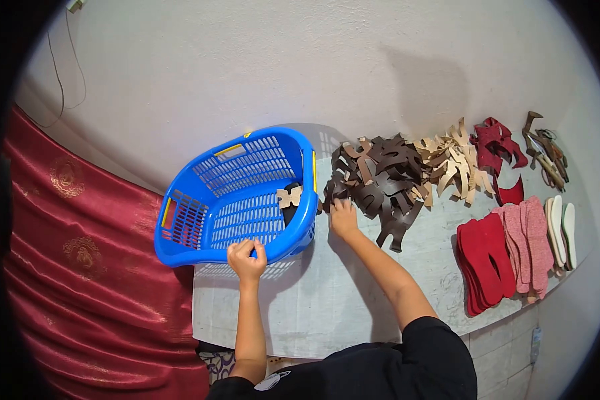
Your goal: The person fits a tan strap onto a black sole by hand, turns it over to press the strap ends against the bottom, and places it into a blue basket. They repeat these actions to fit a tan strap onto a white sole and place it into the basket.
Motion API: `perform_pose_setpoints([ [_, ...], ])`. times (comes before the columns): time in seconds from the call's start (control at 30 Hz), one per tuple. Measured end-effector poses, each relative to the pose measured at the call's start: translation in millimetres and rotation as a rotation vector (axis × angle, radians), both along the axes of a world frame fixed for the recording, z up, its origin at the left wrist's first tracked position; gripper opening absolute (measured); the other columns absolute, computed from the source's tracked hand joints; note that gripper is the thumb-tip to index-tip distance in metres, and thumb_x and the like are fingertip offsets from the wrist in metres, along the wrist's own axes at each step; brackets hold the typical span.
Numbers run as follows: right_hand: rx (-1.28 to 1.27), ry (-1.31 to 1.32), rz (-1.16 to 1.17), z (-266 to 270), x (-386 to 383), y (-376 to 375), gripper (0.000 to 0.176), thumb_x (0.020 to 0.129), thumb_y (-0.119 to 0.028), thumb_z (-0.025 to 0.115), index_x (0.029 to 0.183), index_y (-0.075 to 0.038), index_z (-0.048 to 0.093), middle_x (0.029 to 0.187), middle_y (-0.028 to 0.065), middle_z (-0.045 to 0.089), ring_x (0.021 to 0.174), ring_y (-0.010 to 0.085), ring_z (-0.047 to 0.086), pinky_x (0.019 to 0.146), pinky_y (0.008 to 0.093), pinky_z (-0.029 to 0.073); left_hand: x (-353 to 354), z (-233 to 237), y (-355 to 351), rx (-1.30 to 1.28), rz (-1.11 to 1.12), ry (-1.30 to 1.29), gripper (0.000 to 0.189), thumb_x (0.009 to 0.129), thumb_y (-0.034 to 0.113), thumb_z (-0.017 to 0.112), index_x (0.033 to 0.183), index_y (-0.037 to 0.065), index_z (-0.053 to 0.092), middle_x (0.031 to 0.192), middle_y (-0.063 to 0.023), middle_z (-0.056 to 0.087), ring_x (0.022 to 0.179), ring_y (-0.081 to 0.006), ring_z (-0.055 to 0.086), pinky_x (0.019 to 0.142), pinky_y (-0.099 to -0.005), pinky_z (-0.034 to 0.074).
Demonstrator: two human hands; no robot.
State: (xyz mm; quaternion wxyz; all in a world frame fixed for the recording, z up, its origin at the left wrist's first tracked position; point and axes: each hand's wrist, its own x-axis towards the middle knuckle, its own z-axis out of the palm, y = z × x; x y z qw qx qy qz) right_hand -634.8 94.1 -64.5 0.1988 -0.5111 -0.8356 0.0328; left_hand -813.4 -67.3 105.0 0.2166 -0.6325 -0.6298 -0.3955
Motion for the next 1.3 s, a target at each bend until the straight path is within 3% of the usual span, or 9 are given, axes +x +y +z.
perform_pose_setpoints([
  [0.13, 0.145, 0.315, -0.054, 56, 43, 27, 0.037, 0.078, -0.017, 0.05, 0.113, -0.008, 0.052, 0.1, 0.0143, 0.052, 0.092, 0.0322, 0.045, 0.078, 0.0378, 0.036, 1, 0, 0, -0.004, 0.011, 0.011, 0.023, 0.065, 0.01, 0.056, 0.045, 0.008, 0.045, 0.047, -0.0046, 0.046, 0.043, -0.0228, 0.038, 0.053, -0.0314, 0.028],
  [0.2, -0.03, 0.542, -0.096, 47, 76, 70, 0.035, 0.081, -0.024, 0.048, 0.113, -0.011, 0.053, 0.098, 0.015, 0.051, 0.093, 0.0348, 0.043, 0.078, 0.0477, 0.037, 2, -3, 1, -0.012, 0.017, 0.005, 0.023, 0.065, 0.01, 0.056, 0.045, 0.008, 0.045, 0.047, -0.0046, 0.047, 0.043, -0.0226, 0.039, 0.054, -0.0315, 0.028],
  [0.27, -0.38, 0.413, -0.246, 40, 110, 91, 0.039, 0.08, -0.028, 0.05, 0.118, -0.022, 0.05, 0.095, 0.0173, 0.051, 0.092, 0.0366, 0.043, 0.081, 0.0476, 0.037, 5, -7, 2, -0.005, 0.02, 0.001, 0.022, 0.065, 0.01, 0.056, 0.045, 0.008, 0.045, 0.047, -0.0046, 0.047, 0.043, -0.0225, 0.039, 0.054, -0.0315, 0.029],
  [0.4, -0.14, 0.12, -0.472, 94, 110, 30, 0.04, 0.077, -0.026, 0.055, 0.117, -0.031, 0.05, 0.099, 0.0153, 0.045, 0.094, 0.0335, 0.041, 0.077, 0.0446, 0.039, 11, -14, 3, -0.021, 0.013, -0.004, 0.023, 0.065, 0.011, 0.057, 0.045, 0.008, 0.046, 0.047, -0.0041, 0.048, 0.042, -0.0219, 0.04, 0.056, -0.0314, 0.03],
  [0.53, 0.183, 0.168, -0.394, 100, 82, -1, 0.046, 0.072, -0.019, 0.059, 0.116, -0.017, 0.049, 0.098, 0.0117, 0.042, 0.09, 0.0294, 0.041, 0.068, 0.0409, 0.038, 14, -13, 0, -0.087, -0.009, -0.049, 0.016, 0.067, 0.013, 0.058, 0.053, 0.009, 0.052, 0.054, -0.003, 0.053, 0.051, -0.0199, 0.047, 0.066, -0.0328, 0.031],
  [0.7, 0.104, 0.266, 0.019, 49, 41, -11, 0.029, 0.068, -0.012, 0.059, 0.096, -0.007, 0.056, 0.087, 0.0101, 0.05, 0.083, 0.0264, 0.05, 0.068, 0.0382, 0.041, 61, -2, 1, -0.129, -0.076, -0.063, 0.014, 0.069, 0.017, 0.059, 0.081, 0.01, 0.06, 0.084, -0.0025, 0.059, 0.082, -0.0172, 0.053, 0.082, -0.0358, 0.027],
  [0.97, 0.135, -0.08, 0.045, -46, 17, 21, 0.043, 0.075, -0.016, 0.048, 0.117, -0.007, 0.045, 0.111, 0.0146, 0.051, 0.104, 0.0265, 0.049, 0.078, 0.0358, 0.043, 136, -12, 4, -0.445, -0.129, 0.022, 0.051, 0.075, 0.034, 0.055, 0.122, 0.015, 0.045, 0.136, -0.0121, 0.026, 0.129, -0.0314, 0.016, 0.095, -0.0598, 0.001],
  [1.07, 0.358, -0.14, 0.044, -66, 18, 28, 0.038, 0.076, -0.015, 0.048, 0.112, -0.004, 0.049, 0.103, 0.0165, 0.054, 0.094, 0.026, 0.054, 0.075, 0.0341, 0.045, 136, -23, 7, -0.486, -0.077, 0.018, 0.051, 0.079, 0.038, 0.049, 0.125, 0.017, 0.042, 0.138, -0.0111, 0.023, 0.13, -0.0301, 0.013, 0.095, -0.0587, 0.0],
  [1.3, 0.191, -0.255, 0.313, -31, 29, 24, 0.023, 0.074, -0.014, 0.049, 0.093, -0.002, 0.053, 0.088, 0.014, 0.056, 0.081, 0.0239, 0.057, 0.065, 0.0312, 0.05, 133, -29, 9, -0.532, -0.063, 0.04, 0.052, 0.084, 0.044, 0.038, 0.13, 0.02, 0.035, 0.14, -0.0089, 0.019, 0.13, -0.0281, 0.009, 0.095, -0.0571, -0.003],
])
